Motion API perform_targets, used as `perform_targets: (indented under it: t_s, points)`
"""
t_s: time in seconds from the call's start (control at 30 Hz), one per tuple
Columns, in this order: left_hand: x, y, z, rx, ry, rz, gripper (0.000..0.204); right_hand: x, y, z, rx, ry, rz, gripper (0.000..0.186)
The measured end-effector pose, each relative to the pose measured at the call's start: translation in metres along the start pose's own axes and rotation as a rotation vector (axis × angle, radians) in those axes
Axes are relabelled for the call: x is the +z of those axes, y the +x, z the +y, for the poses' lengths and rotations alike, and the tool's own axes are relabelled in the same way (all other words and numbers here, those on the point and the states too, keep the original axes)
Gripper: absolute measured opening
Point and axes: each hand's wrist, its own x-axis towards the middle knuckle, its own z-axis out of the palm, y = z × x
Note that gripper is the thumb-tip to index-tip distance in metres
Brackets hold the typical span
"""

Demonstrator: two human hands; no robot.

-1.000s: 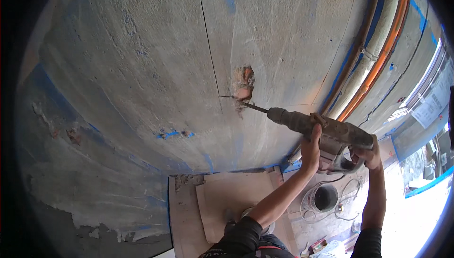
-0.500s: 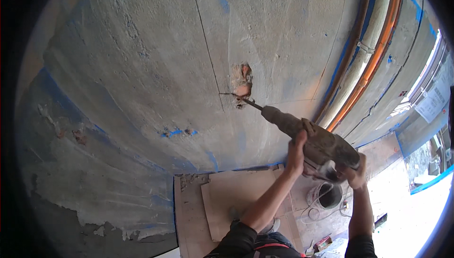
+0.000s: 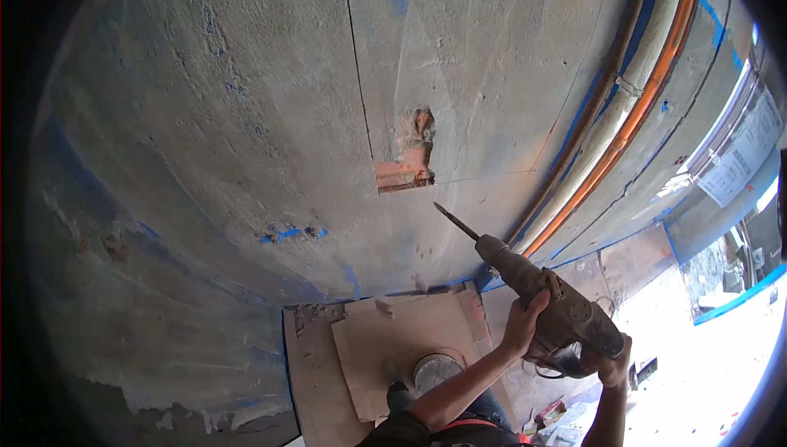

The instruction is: Use a jackhammer or large rotary hammer to break a hole in a concrete wall.

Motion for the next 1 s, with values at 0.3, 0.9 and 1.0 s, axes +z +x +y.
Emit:
perform_targets:
  t_s: [0.3,0.9,1.0]
  points:
    - [0.034,0.061,-0.036,0.167,0.114,0.049,0.066,-0.052,0.039,0.047,-0.137,0.052,-0.026,0.028]
    - [-0.026,0.116,-0.038,0.119,-0.12,-0.295,0.082,-0.013,0.087,0.05,-0.367,-0.2,-0.138,0.019]
    - [-0.02,0.121,-0.043,0.145,-0.038,-0.178,0.081,-0.028,0.097,0.051,-0.341,-0.222,-0.154,0.022]
